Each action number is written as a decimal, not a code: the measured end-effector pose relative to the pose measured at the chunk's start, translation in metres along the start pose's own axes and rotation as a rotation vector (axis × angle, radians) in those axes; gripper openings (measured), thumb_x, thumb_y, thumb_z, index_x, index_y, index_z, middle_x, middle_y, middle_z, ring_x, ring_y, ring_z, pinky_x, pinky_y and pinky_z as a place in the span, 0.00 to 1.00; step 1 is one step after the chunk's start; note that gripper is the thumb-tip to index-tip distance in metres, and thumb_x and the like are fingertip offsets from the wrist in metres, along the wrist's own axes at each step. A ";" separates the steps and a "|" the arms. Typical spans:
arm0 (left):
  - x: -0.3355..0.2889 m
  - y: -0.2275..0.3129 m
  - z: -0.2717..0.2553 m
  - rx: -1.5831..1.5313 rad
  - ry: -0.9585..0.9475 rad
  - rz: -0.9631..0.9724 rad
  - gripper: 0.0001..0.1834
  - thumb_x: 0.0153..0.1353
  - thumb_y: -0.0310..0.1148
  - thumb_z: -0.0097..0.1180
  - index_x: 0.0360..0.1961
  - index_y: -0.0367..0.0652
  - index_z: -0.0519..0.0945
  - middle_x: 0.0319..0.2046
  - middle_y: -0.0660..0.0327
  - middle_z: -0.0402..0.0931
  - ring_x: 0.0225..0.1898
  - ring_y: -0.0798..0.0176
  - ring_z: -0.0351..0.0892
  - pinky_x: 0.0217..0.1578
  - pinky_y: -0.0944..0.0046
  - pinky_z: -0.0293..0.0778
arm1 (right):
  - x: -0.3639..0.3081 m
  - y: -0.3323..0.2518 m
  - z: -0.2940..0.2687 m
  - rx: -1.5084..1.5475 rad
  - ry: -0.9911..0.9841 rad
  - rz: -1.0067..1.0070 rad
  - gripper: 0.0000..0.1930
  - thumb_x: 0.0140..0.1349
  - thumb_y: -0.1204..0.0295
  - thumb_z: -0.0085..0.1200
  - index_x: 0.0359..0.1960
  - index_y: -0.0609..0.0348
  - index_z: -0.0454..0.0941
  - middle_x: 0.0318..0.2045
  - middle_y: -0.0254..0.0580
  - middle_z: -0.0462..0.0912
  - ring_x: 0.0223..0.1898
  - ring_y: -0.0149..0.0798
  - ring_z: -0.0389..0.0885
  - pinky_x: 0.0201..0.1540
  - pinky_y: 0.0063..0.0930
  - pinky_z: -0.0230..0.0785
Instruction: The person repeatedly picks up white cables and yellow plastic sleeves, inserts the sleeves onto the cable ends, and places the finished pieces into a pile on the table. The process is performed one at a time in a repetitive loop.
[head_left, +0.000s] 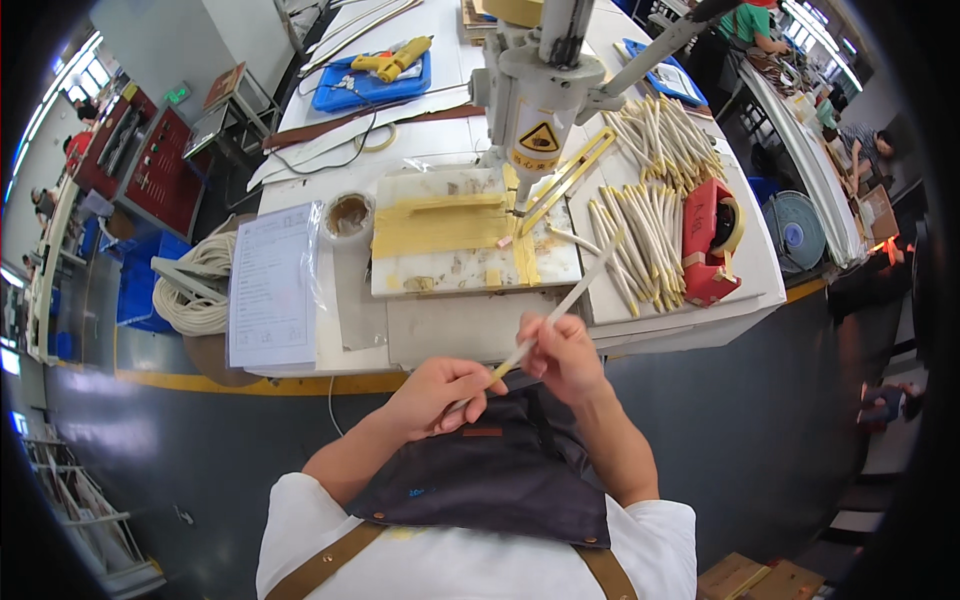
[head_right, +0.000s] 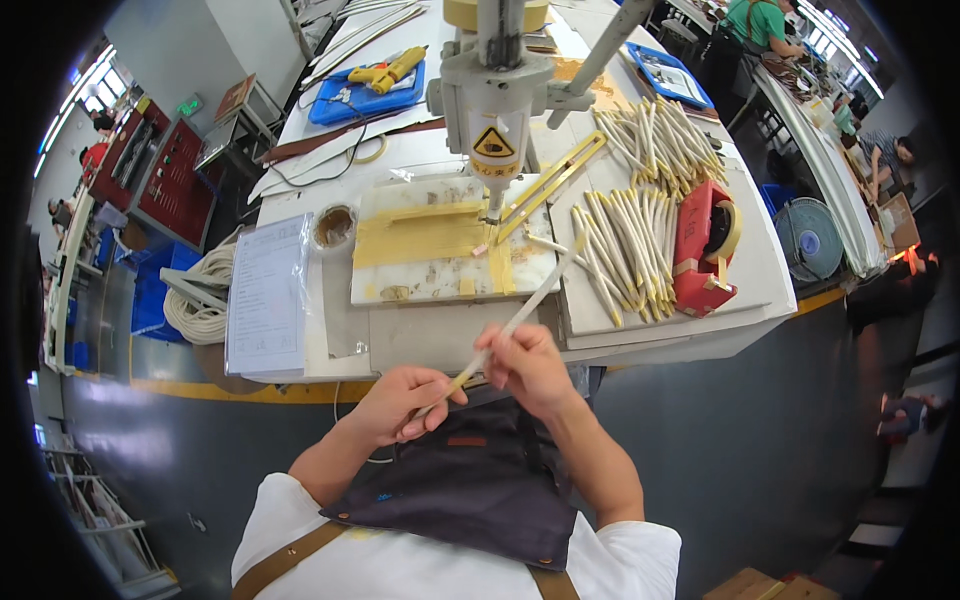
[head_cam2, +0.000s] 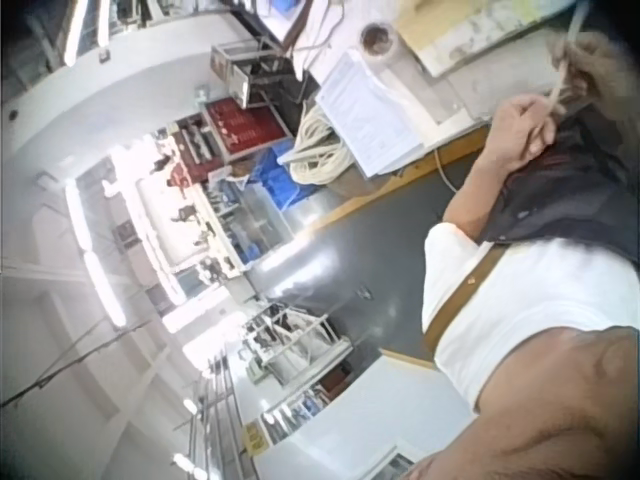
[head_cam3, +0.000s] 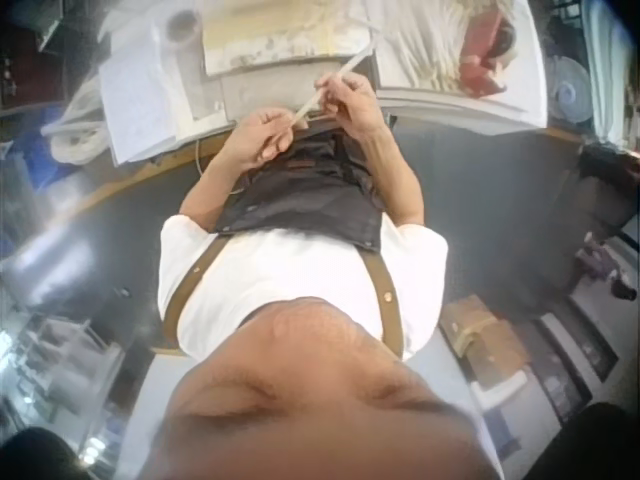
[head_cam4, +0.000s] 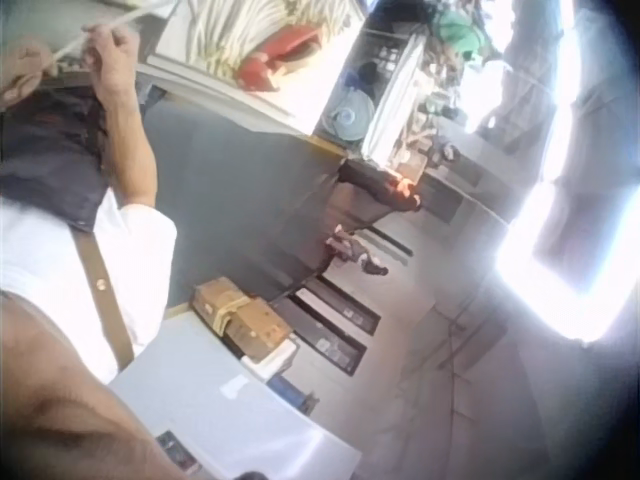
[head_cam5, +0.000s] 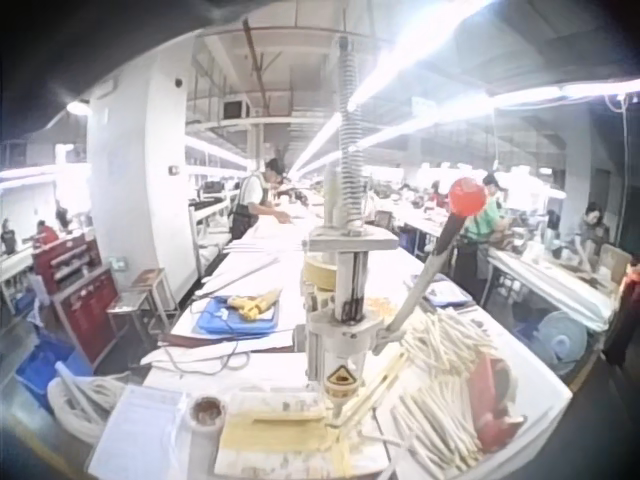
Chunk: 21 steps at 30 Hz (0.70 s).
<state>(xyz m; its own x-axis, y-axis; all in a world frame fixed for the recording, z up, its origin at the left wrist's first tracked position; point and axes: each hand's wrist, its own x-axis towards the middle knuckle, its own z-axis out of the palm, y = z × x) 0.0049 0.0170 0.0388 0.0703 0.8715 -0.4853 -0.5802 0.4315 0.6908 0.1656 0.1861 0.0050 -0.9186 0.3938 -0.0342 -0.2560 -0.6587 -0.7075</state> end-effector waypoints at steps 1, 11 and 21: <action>-0.008 0.004 0.006 0.104 0.117 0.055 0.15 0.75 0.33 0.51 0.46 0.29 0.81 0.21 0.62 0.76 0.12 0.76 0.66 0.12 0.76 0.61 | 0.007 -0.010 0.002 -0.035 0.047 -0.035 0.12 0.72 0.66 0.57 0.42 0.65 0.83 0.25 0.31 0.75 0.26 0.26 0.72 0.28 0.23 0.64; -0.102 0.023 0.005 0.685 0.452 0.529 0.11 0.70 0.26 0.55 0.46 0.32 0.86 0.29 0.61 0.79 0.23 0.74 0.78 0.24 0.73 0.77 | 0.025 -0.021 0.020 -0.050 -0.091 -0.181 0.11 0.71 0.70 0.56 0.47 0.66 0.82 0.40 0.42 0.77 0.32 0.32 0.77 0.37 0.31 0.76; -0.002 0.044 -0.029 1.245 0.615 0.814 0.06 0.62 0.27 0.64 0.36 0.35 0.87 0.24 0.57 0.79 0.24 0.62 0.79 0.26 0.65 0.73 | 0.072 -0.045 -0.011 -0.225 0.403 -0.265 0.17 0.68 0.78 0.56 0.58 0.69 0.75 0.41 0.42 0.85 0.32 0.27 0.79 0.37 0.22 0.76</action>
<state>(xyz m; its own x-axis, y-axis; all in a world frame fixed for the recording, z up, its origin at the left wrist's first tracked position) -0.0448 0.0278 0.0545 -0.4099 0.8642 0.2918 0.7110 0.1023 0.6957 0.1143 0.2511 0.0273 -0.6312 0.7724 -0.0713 -0.3517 -0.3669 -0.8612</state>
